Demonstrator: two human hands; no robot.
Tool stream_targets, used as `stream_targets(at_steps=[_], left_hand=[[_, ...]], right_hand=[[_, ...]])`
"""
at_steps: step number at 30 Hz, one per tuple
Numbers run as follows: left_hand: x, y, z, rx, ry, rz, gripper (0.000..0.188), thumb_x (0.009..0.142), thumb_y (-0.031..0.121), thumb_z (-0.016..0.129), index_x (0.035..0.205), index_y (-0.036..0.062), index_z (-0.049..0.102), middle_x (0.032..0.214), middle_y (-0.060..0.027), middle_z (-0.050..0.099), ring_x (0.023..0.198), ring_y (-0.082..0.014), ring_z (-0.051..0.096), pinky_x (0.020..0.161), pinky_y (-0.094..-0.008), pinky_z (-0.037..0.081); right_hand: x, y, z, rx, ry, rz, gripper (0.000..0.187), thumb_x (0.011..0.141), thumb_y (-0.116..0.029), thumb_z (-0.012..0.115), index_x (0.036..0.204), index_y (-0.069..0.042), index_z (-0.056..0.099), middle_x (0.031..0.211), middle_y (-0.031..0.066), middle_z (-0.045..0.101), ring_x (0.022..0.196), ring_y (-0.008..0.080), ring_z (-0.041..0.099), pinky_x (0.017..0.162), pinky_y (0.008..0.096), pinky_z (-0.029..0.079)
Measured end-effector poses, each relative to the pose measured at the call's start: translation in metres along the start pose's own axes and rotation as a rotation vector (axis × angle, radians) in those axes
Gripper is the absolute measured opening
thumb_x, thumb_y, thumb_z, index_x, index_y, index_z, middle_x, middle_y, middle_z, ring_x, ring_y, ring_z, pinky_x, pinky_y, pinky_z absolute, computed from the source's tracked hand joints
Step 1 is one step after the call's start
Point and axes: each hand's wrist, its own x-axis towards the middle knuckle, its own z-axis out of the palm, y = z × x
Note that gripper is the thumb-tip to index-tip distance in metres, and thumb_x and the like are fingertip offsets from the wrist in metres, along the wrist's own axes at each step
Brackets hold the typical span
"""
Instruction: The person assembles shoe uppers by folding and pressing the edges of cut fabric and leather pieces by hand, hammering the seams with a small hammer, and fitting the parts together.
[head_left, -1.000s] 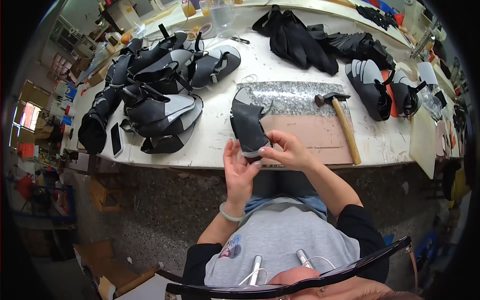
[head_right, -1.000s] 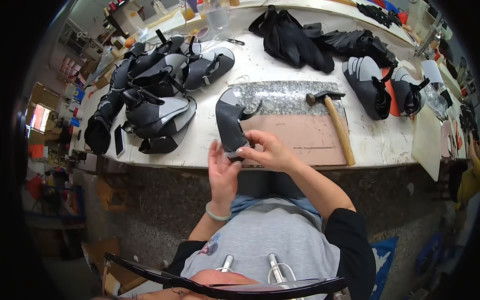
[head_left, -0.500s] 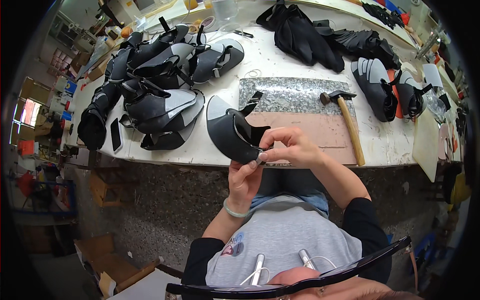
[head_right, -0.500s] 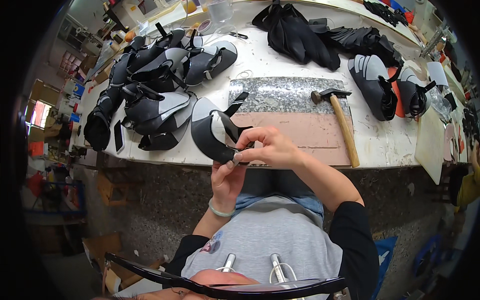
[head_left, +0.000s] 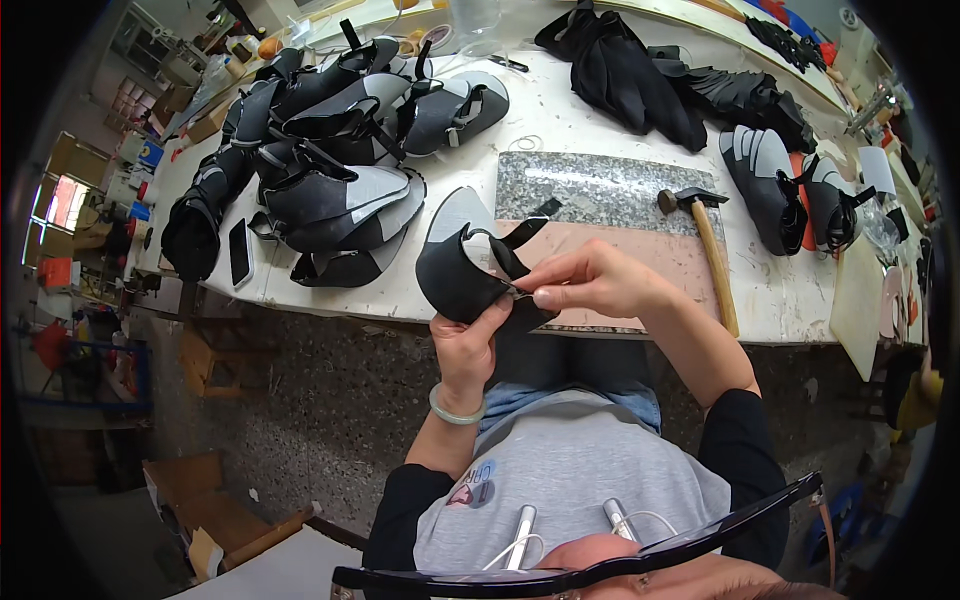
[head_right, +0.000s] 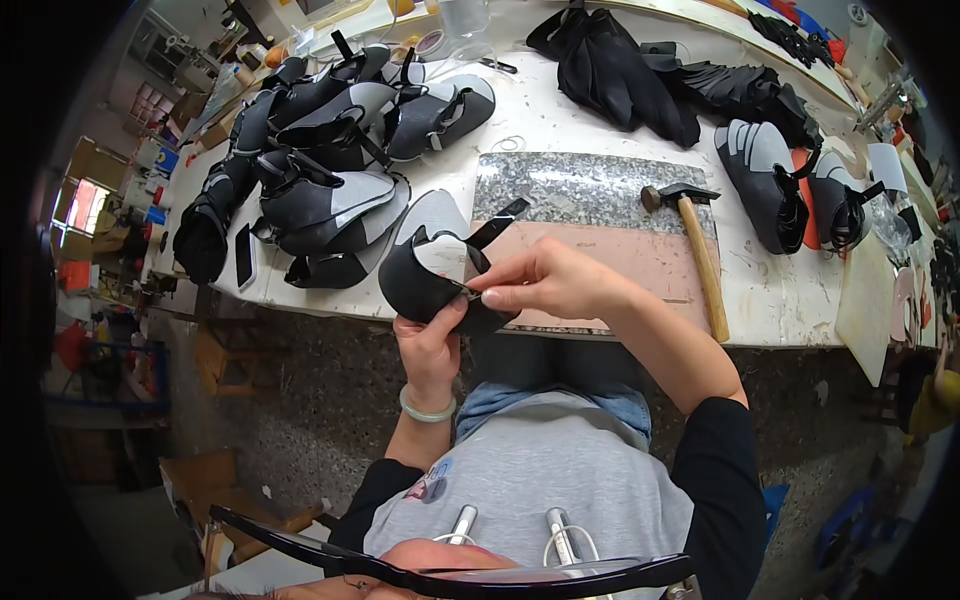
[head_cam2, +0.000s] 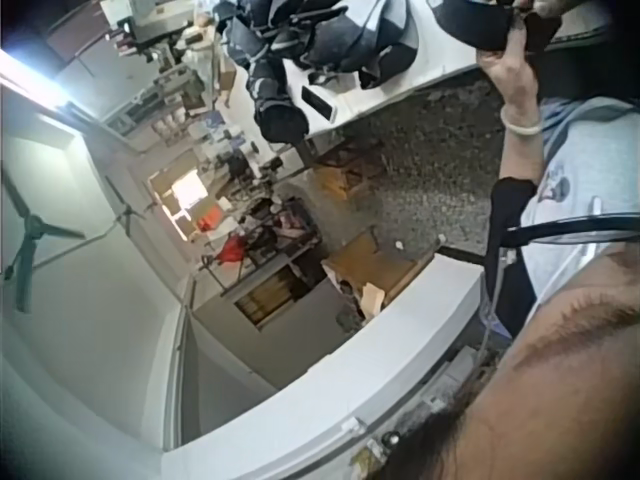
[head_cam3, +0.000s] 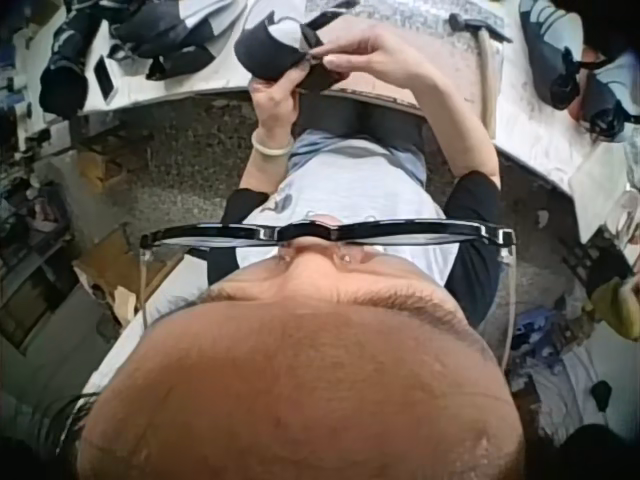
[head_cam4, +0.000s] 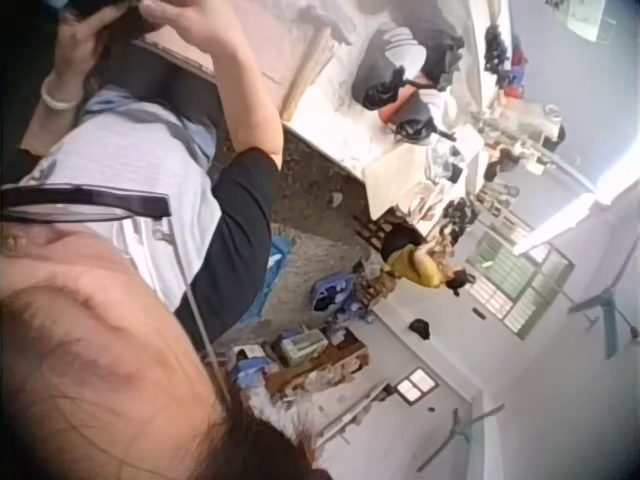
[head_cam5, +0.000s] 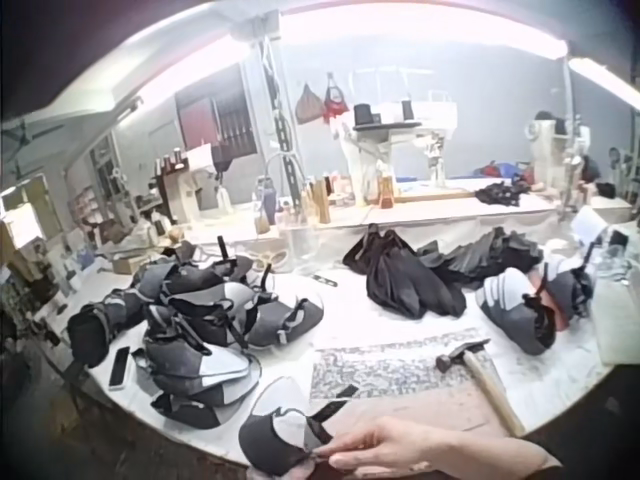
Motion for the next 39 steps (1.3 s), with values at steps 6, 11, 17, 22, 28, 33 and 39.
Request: stream_targets(at_steps=[6, 11, 17, 22, 28, 33, 39], left_hand=[[0.001, 0.003, -0.006, 0.047, -0.035, -0.028, 0.024, 0.077, -0.011, 0.066, 0.099, -0.0012, 0.067, 0.097, -0.0071, 0.068, 0.087, -0.0138, 0.064, 0.082, -0.0267, 0.05], [0.0, 0.002, -0.005, 0.052, -0.033, 0.001, 0.025, 0.076, -0.011, 0.066, 0.1, -0.002, 0.066, 0.097, -0.0072, 0.068, 0.088, -0.0145, 0.064, 0.082, -0.0272, 0.05], [-0.001, 0.002, -0.005, 0.034, -0.052, -0.004, 0.027, 0.076, -0.01, 0.065, 0.103, -0.0026, 0.064, 0.099, -0.0077, 0.067, 0.089, -0.0148, 0.064, 0.083, -0.0276, 0.051], [-0.002, 0.001, -0.009, 0.011, -0.068, -0.034, 0.031, 0.076, -0.011, 0.065, 0.105, -0.0026, 0.062, 0.101, -0.0079, 0.066, 0.091, -0.0148, 0.064, 0.083, -0.0276, 0.051], [-0.003, 0.013, -0.015, -0.171, -0.186, -0.18, 0.022, 0.087, 0.002, 0.059, 0.109, -0.0034, 0.06, 0.107, -0.0104, 0.065, 0.095, -0.0183, 0.063, 0.088, -0.0312, 0.05], [0.0, 0.014, -0.022, -0.323, -0.179, -0.327, 0.043, 0.099, 0.031, 0.043, 0.127, -0.001, 0.048, 0.12, -0.0129, 0.059, 0.109, -0.0239, 0.059, 0.095, -0.0387, 0.048], [0.004, -0.003, -0.011, -0.75, -0.363, -0.546, 0.045, 0.1, 0.036, 0.039, 0.132, 0.0037, 0.043, 0.126, -0.0084, 0.055, 0.114, -0.0198, 0.055, 0.097, -0.0354, 0.046]], right_hand=[[0.009, -0.004, 0.002, 0.146, 0.003, 0.141, 0.022, 0.082, -0.012, 0.072, 0.1, 0.001, 0.07, 0.078, 0.0072, 0.068, 0.068, 0.0113, 0.064, 0.063, 0.0252, 0.055], [0.01, -0.006, 0.006, 0.065, 0.04, 0.153, 0.021, 0.079, -0.01, 0.075, 0.095, 0.003, 0.071, 0.076, 0.0077, 0.069, 0.066, 0.0106, 0.064, 0.062, 0.0243, 0.054], [0.01, -0.013, 0.009, -0.1, 0.083, 0.116, 0.021, 0.076, -0.013, 0.078, 0.091, 0.0, 0.073, 0.073, 0.0048, 0.069, 0.064, 0.0072, 0.061, 0.059, 0.0208, 0.049], [0.012, -0.011, 0.011, -0.094, 0.079, 0.133, 0.017, 0.075, -0.011, 0.078, 0.086, 0.001, 0.072, 0.071, 0.0033, 0.068, 0.064, 0.0062, 0.06, 0.058, 0.02, 0.047], [0.012, -0.013, 0.01, -0.083, 0.03, 0.081, 0.016, 0.074, -0.015, 0.074, 0.081, -0.001, 0.071, 0.068, 0.0007, 0.066, 0.061, 0.0053, 0.057, 0.055, 0.0208, 0.045], [0.008, -0.025, 0.013, -0.058, 0.023, 0.025, 0.015, 0.075, -0.015, 0.074, 0.079, -0.001, 0.07, 0.065, -0.0011, 0.063, 0.059, 0.0043, 0.054, 0.053, 0.0209, 0.042], [0.002, -0.029, 0.02, 0.12, -0.015, 0.053, 0.012, 0.075, -0.01, 0.074, 0.078, -0.001, 0.067, 0.067, -0.0017, 0.062, 0.061, 0.0036, 0.053, 0.054, 0.02, 0.04]])
